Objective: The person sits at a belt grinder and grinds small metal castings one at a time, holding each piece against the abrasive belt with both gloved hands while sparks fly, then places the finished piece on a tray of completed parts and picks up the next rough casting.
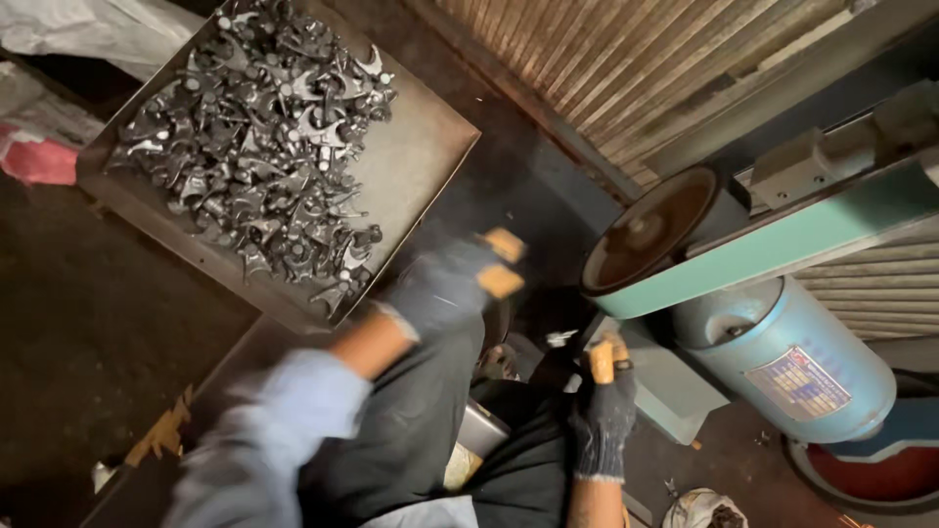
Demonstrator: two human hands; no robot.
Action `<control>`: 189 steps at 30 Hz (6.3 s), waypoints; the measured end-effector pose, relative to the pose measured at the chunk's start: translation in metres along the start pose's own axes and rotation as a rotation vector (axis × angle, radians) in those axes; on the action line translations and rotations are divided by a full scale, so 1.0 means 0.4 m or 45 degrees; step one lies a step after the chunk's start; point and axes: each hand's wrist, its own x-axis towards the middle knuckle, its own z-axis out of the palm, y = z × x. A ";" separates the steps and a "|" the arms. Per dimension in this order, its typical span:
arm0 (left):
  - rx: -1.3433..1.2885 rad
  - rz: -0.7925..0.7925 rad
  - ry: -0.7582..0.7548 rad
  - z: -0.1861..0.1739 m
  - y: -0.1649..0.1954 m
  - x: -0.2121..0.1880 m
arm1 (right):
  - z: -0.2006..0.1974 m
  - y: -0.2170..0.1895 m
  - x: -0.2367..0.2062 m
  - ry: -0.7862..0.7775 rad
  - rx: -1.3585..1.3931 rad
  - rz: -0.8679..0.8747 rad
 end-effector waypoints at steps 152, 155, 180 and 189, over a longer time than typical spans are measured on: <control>-0.623 -0.051 -0.429 0.134 0.339 0.023 | -0.050 -0.193 -0.101 -0.114 -0.037 0.068; -0.641 -0.074 -0.598 0.126 0.340 0.025 | -0.093 -0.158 -0.119 -0.219 -0.416 -0.347; -1.423 -0.766 -0.955 0.220 0.240 0.042 | 0.012 -0.074 0.011 -0.130 1.169 0.738; -0.613 -0.919 -0.775 0.363 0.125 -0.011 | 0.064 -0.082 0.088 -0.008 0.728 0.214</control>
